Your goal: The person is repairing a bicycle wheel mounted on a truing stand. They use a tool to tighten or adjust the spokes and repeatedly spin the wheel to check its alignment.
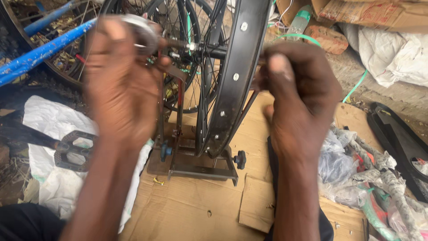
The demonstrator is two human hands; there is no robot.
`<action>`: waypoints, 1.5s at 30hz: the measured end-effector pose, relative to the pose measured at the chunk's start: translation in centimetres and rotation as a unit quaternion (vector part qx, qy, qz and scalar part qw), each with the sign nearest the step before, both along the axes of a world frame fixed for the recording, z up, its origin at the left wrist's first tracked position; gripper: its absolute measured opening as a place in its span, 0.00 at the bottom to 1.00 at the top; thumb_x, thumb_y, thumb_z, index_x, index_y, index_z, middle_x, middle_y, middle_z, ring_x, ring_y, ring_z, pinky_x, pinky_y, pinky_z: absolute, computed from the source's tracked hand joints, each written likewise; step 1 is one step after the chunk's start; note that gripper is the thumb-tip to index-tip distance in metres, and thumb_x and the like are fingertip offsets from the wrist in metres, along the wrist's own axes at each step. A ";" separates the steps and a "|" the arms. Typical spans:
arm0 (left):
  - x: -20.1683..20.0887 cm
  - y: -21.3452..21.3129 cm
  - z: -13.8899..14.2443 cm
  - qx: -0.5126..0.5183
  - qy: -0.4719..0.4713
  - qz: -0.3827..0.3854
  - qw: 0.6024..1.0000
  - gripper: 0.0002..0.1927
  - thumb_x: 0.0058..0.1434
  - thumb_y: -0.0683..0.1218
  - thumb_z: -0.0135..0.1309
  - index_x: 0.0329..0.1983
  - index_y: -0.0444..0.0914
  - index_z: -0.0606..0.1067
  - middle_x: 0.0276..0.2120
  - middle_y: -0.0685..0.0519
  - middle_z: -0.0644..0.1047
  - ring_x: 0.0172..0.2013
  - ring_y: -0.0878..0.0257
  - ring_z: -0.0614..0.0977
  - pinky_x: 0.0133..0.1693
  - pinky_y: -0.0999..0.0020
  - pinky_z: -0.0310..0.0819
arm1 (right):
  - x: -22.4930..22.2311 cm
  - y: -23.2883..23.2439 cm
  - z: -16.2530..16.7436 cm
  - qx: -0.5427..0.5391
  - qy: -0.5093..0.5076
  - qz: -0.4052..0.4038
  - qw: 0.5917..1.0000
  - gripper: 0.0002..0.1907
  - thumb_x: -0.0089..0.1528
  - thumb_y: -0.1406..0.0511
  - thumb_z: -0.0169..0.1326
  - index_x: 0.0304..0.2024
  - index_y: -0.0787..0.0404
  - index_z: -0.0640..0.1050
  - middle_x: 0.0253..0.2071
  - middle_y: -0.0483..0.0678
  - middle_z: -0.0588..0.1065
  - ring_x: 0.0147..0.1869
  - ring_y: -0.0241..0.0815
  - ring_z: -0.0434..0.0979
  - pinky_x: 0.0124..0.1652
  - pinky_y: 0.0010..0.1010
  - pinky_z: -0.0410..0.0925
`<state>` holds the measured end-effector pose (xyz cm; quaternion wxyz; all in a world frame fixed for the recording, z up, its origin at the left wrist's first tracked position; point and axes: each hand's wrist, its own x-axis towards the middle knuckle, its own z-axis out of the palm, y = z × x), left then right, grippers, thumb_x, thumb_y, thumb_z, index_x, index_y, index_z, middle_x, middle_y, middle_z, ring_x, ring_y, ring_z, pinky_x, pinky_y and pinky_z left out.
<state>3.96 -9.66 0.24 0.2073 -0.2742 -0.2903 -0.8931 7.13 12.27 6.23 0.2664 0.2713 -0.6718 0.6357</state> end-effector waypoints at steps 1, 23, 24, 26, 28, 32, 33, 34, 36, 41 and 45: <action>1.4 -0.8 0.3 -0.026 0.031 0.003 0.999 0.06 0.75 0.45 0.61 0.49 0.41 0.76 0.46 0.49 0.80 0.45 0.60 0.81 0.49 0.65 0.75 | 0.9 0.4 -0.4 -0.021 -0.005 0.024 0.999 0.04 0.74 0.72 0.54 0.49 0.68 0.77 0.41 0.51 0.78 0.38 0.35 0.79 0.39 0.26 0.74; 5.7 3.2 3.0 -0.338 0.056 0.147 0.928 0.25 0.73 0.47 0.55 0.68 0.34 0.64 0.63 0.49 0.72 0.66 0.63 0.71 0.71 0.62 0.63 | -2.6 4.8 -3.3 0.028 0.106 -0.125 0.986 0.09 0.78 0.75 0.53 0.57 0.63 0.66 0.49 0.50 0.72 0.51 0.38 0.74 0.49 0.29 0.69; 5.5 3.2 2.5 -0.344 0.037 0.126 0.930 0.23 0.70 0.47 0.54 0.65 0.34 0.67 0.61 0.48 0.74 0.66 0.62 0.74 0.73 0.60 0.64 | -4.4 5.4 -2.9 0.087 0.161 -0.137 0.973 0.09 0.83 0.76 0.51 0.59 0.64 0.65 0.50 0.51 0.71 0.53 0.39 0.74 0.52 0.28 0.69; 5.1 3.2 1.0 -0.320 0.039 0.101 0.941 0.16 0.70 0.48 0.54 0.56 0.35 0.71 0.51 0.50 0.78 0.56 0.62 0.79 0.64 0.61 0.74 | -8.6 6.3 -2.2 0.098 0.155 -0.124 0.975 0.08 0.81 0.76 0.50 0.57 0.64 0.66 0.50 0.50 0.73 0.51 0.38 0.76 0.51 0.28 0.71; 4.5 3.1 -1.1 -0.349 0.021 0.096 0.932 0.15 0.71 0.53 0.51 0.46 0.36 0.72 0.43 0.50 0.77 0.47 0.61 0.79 0.55 0.61 0.77 | -12.1 6.6 -2.2 0.093 0.091 -0.120 0.984 0.08 0.76 0.75 0.47 0.55 0.62 0.66 0.48 0.48 0.75 0.49 0.36 0.80 0.46 0.26 0.75; 3.9 1.2 -5.0 -0.508 -0.061 0.121 0.851 0.35 0.75 0.68 0.36 0.26 0.35 0.68 0.26 0.46 0.68 0.29 0.56 0.68 0.41 0.58 0.69 | -14.4 6.7 -3.9 0.115 0.121 -0.114 0.979 0.09 0.77 0.77 0.47 0.56 0.63 0.66 0.50 0.48 0.75 0.50 0.35 0.78 0.47 0.28 0.76; 3.5 0.8 -5.7 -0.533 -0.075 0.113 0.835 0.39 0.74 0.71 0.31 0.24 0.36 0.70 0.25 0.46 0.70 0.29 0.56 0.70 0.41 0.57 0.67 | -14.5 6.7 -4.1 0.110 0.126 -0.109 0.980 0.08 0.76 0.77 0.47 0.55 0.63 0.66 0.49 0.47 0.74 0.51 0.35 0.78 0.47 0.28 0.77; 3.3 0.4 -6.1 -0.557 -0.089 0.106 0.819 0.44 0.73 0.74 0.25 0.21 0.37 0.72 0.24 0.47 0.72 0.29 0.56 0.72 0.42 0.55 0.65 | -14.6 6.7 -4.3 0.103 0.132 -0.105 0.980 0.08 0.75 0.77 0.47 0.54 0.63 0.65 0.49 0.47 0.74 0.51 0.35 0.78 0.47 0.28 0.77; 1.9 -0.1 -6.1 -0.579 -0.102 0.057 0.807 0.54 0.66 0.78 0.11 0.22 0.41 0.82 0.29 0.52 0.85 0.37 0.60 0.86 0.52 0.51 0.63 | -14.7 6.6 -4.4 0.089 0.131 -0.100 0.982 0.07 0.76 0.76 0.47 0.53 0.63 0.66 0.48 0.47 0.73 0.49 0.34 0.78 0.46 0.27 0.76; 2.5 0.2 -4.6 -0.540 -0.176 0.108 0.816 0.49 0.64 0.75 0.19 0.31 0.37 0.83 0.30 0.47 0.85 0.39 0.57 0.87 0.47 0.54 0.78 | -15.0 6.4 -4.6 0.074 0.151 -0.099 0.981 0.05 0.79 0.74 0.48 0.54 0.62 0.67 0.46 0.47 0.73 0.48 0.33 0.77 0.45 0.26 0.78; 4.6 1.0 -3.1 -0.459 -0.057 0.180 0.868 0.39 0.75 0.69 0.30 0.45 0.32 0.79 0.39 0.44 0.83 0.45 0.56 0.85 0.49 0.56 0.78 | -15.0 6.6 -5.1 0.082 0.161 -0.088 0.980 0.03 0.80 0.74 0.48 0.53 0.63 0.68 0.46 0.47 0.74 0.47 0.33 0.76 0.45 0.26 0.76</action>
